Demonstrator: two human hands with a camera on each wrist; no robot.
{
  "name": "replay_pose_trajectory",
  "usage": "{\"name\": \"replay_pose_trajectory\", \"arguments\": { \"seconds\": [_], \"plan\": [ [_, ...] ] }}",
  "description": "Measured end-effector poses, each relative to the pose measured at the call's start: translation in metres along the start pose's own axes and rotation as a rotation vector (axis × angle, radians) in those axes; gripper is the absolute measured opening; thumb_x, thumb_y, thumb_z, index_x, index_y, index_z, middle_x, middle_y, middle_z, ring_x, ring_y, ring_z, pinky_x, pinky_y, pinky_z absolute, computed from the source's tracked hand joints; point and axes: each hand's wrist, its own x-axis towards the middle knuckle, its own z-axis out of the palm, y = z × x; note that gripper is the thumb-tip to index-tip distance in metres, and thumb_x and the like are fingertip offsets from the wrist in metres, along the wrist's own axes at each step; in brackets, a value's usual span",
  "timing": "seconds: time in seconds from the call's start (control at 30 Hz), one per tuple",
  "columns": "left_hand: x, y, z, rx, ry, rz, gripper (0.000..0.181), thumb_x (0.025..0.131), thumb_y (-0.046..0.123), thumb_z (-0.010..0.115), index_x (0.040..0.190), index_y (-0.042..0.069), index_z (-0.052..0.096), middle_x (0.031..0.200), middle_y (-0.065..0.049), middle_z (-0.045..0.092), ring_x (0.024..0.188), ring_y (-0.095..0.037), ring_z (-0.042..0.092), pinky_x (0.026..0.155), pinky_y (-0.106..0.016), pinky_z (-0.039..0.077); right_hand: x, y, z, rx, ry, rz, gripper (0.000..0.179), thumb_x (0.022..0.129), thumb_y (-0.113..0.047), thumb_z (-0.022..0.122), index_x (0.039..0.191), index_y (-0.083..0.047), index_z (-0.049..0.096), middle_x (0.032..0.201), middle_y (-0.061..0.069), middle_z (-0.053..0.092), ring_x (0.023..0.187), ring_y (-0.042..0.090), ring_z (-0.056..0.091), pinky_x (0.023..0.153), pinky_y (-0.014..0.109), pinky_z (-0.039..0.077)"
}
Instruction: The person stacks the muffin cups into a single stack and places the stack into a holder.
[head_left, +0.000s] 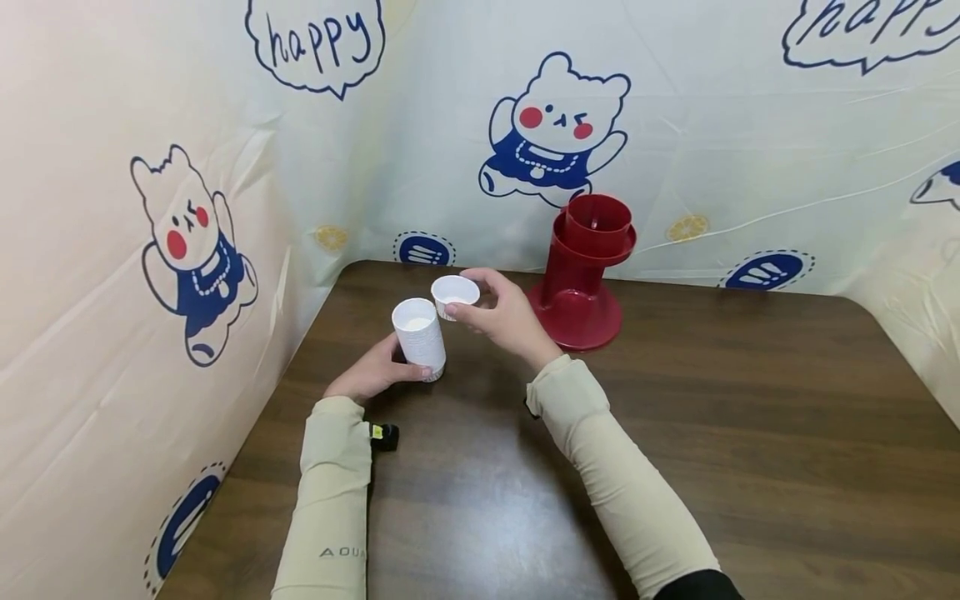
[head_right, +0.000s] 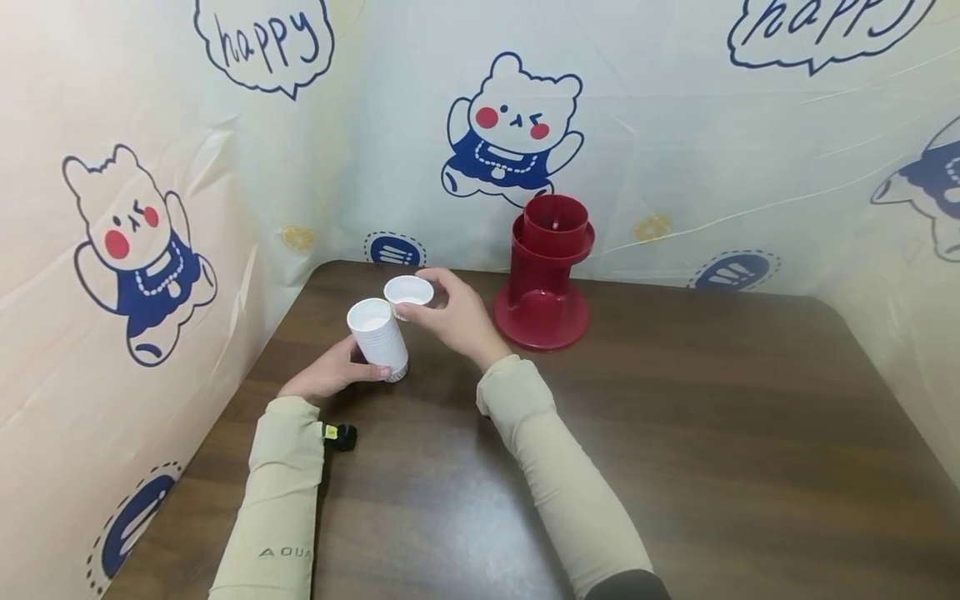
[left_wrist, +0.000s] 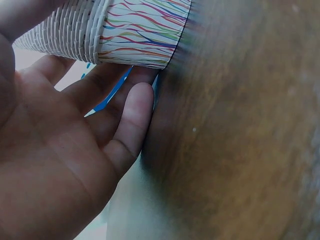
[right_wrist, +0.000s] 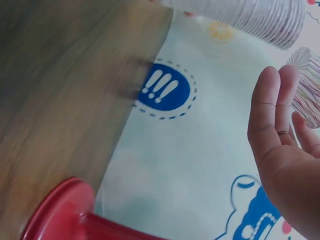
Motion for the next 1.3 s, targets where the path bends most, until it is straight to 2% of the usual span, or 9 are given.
{"name": "replay_pose_trajectory", "arguments": {
  "seconds": [0.3, 0.77, 1.07, 1.2, 1.3],
  "plan": [
    [-0.002, -0.001, -0.001, 0.006, -0.012, -0.017, 0.083, 0.087, 0.017, 0.08, 0.153, 0.007, 0.031, 0.148, -0.02, 0.044, 0.133, -0.039, 0.041, 0.114, -0.057, 0.025, 0.005, -0.01, 0.018, -0.068, -0.071, 0.002, 0.049, 0.09, -0.027, 0.078, 0.133, -0.015, 0.057, 0.12, 0.005, 0.061, 0.096, 0.026, 0.062, 0.074, 0.035, 0.058],
    [0.0, 0.0, 0.001, 0.013, -0.027, 0.035, 0.077, 0.087, 0.014, 0.079, 0.149, 0.007, 0.035, 0.142, -0.018, 0.048, 0.128, -0.036, 0.044, 0.112, -0.053, 0.03, 0.016, -0.019, 0.037, -0.152, -0.091, -0.029, 0.05, 0.091, -0.027, 0.078, 0.134, -0.015, 0.057, 0.121, 0.001, 0.063, 0.108, 0.019, 0.059, 0.088, 0.034, 0.053],
    [-0.001, 0.002, 0.0, 0.024, -0.03, 0.033, 0.08, 0.088, 0.015, 0.079, 0.152, 0.007, 0.031, 0.144, -0.019, 0.047, 0.129, -0.036, 0.044, 0.112, -0.053, 0.03, 0.016, -0.012, 0.044, -0.228, -0.135, 0.024, 0.054, 0.09, -0.031, 0.078, 0.137, -0.015, 0.055, 0.125, 0.003, 0.061, 0.112, 0.02, 0.057, 0.091, 0.037, 0.051],
    [-0.001, 0.002, 0.0, 0.023, -0.029, 0.04, 0.08, 0.088, 0.012, 0.078, 0.152, 0.007, 0.031, 0.145, -0.019, 0.045, 0.129, -0.037, 0.044, 0.112, -0.053, 0.03, 0.013, -0.001, 0.042, -0.274, -0.197, 0.064, 0.054, 0.092, -0.034, 0.076, 0.138, -0.015, 0.054, 0.123, 0.004, 0.062, 0.111, 0.02, 0.057, 0.092, 0.038, 0.05],
    [-0.002, 0.002, 0.0, 0.016, -0.02, 0.039, 0.079, 0.087, 0.01, 0.079, 0.151, 0.006, 0.033, 0.146, -0.019, 0.045, 0.13, -0.037, 0.043, 0.112, -0.053, 0.03, 0.012, 0.011, 0.041, -0.329, -0.265, 0.064, 0.055, 0.093, -0.034, 0.075, 0.138, -0.012, 0.052, 0.121, 0.005, 0.063, 0.11, 0.02, 0.059, 0.093, 0.036, 0.05]
  ]
}}
